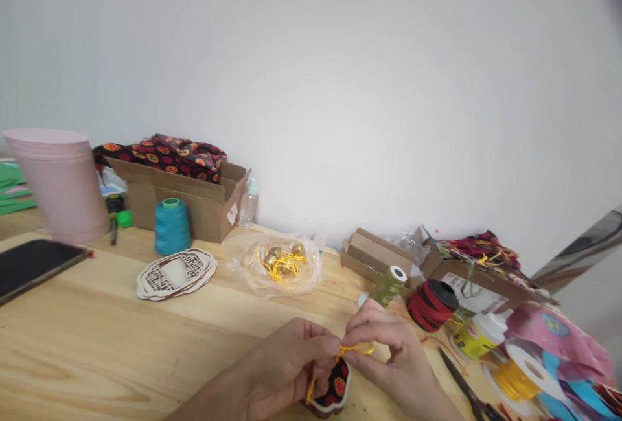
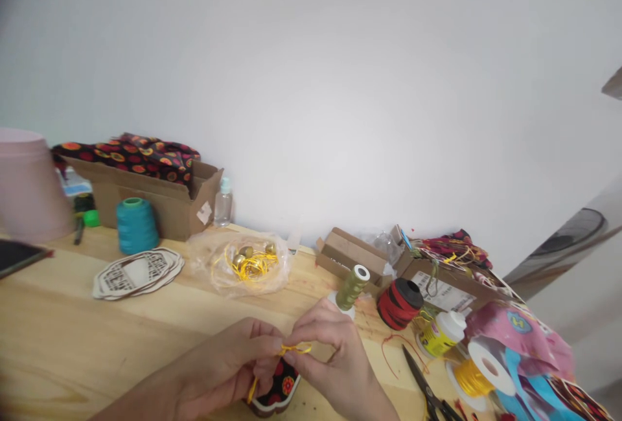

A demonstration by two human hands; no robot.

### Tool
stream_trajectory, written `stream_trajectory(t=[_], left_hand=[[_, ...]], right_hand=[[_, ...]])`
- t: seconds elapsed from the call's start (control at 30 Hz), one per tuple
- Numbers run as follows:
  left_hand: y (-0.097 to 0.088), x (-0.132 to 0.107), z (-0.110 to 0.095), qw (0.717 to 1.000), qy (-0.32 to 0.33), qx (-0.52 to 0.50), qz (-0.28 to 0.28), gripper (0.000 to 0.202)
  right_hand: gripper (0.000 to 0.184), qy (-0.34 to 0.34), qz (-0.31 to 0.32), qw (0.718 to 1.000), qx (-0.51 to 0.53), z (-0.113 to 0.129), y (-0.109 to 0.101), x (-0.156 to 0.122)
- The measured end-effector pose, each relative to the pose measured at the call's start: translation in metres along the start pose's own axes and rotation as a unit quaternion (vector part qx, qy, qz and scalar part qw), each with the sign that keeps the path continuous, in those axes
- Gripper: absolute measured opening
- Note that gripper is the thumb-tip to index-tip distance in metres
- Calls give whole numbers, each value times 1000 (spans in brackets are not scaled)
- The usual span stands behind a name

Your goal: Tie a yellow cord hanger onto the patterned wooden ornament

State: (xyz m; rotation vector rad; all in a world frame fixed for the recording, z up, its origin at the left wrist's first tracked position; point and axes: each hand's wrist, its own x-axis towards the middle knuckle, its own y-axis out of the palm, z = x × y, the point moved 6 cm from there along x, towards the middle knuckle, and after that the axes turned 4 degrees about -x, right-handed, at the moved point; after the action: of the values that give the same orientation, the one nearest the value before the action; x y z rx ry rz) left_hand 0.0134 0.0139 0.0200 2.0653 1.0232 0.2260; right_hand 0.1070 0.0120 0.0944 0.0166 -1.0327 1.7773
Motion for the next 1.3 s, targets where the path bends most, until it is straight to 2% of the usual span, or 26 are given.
stream_trajectory(t=[0.23,0.53,0.7,0.93,1.13,1.3], left_hand=[[-5,1,-5,997,39,44,-42,13],[5,2,-12,995,83,48,-16,23],[6,1,-13,996,82,47,-3,15],[4,4,-13,995,86,57,-9,12],[4,2,-12,995,74,58,-14,12],[4,0,-12,997,66,51,-6,10]], right_hand=[[4,69,-31,997,28,-10,4,-1],[2,104,-71,982,138,-27,8,-4],[4,135,-88,961,225,-36,15,-6],[4,134,-98,947,275,-38,22,-9],[2,141,-75,934,318,-38,24,-8],[4,114,-56,958,256,-34,15,-7]])
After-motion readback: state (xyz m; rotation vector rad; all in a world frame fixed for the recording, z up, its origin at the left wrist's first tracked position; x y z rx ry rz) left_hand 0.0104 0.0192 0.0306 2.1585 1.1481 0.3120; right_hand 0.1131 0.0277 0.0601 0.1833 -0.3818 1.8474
